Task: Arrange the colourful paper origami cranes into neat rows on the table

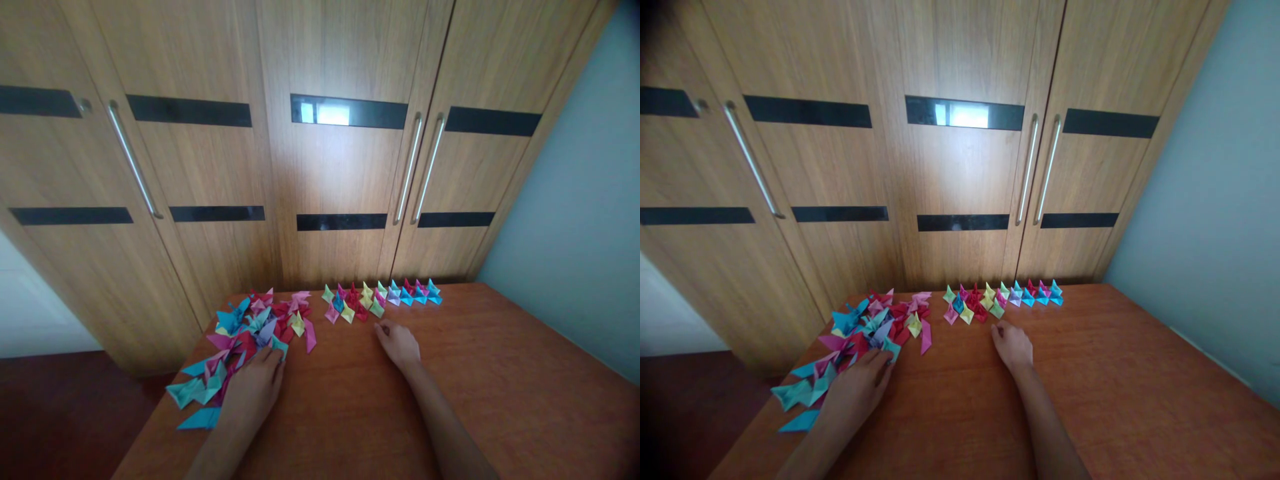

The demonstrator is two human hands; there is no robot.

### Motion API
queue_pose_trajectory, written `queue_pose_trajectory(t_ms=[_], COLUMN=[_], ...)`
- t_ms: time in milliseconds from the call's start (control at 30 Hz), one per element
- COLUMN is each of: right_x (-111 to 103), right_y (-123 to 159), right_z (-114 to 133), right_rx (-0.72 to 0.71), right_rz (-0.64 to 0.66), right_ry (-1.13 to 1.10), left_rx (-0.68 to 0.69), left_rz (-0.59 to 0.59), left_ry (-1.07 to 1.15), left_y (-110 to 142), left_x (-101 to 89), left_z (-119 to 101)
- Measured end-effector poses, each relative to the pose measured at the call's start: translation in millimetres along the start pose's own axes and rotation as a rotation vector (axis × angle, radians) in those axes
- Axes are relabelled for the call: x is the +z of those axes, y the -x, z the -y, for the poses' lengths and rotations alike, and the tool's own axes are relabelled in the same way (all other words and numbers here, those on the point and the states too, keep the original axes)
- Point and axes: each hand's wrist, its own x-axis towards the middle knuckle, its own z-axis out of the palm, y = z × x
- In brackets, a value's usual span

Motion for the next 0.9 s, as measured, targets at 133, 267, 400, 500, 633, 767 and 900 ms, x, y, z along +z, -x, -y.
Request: queue_pose_trajectory(t_ms=[133,267,400,500,633,767,900], right_x=[-3,-1,11,21,28,20,-4], right_y=[2,19,41,50,54,48,30], right_z=[7,32,59,68,70,65,45], right_rx=[-0.137,-0.365,-0.470,-0.518,-0.535,-0.547,-0.497], right_rz=[-0.045,0.155,0.443,0.521,0.487,0.418,0.193], right_ry=[-0.284,-0.723,-0.928,-0.963,-0.905,-0.809,-0.835], left_rx=[0.216,0.254,0.242,0.265,0.284,0.270,0.208], left_rz=[-0.190,-0.219,-0.174,-0.144,-0.138,-0.172,-0.201], left_ry=[0.275,0.481,0.564,0.595,0.644,0.678,0.687], left_y=[4,4,5,6,6,5,4], left_x=[3.6,9.8,15.0,17.8,22.1,28.7,35.7], left_z=[-6,-12,-16,-18,-21,-21,-20])
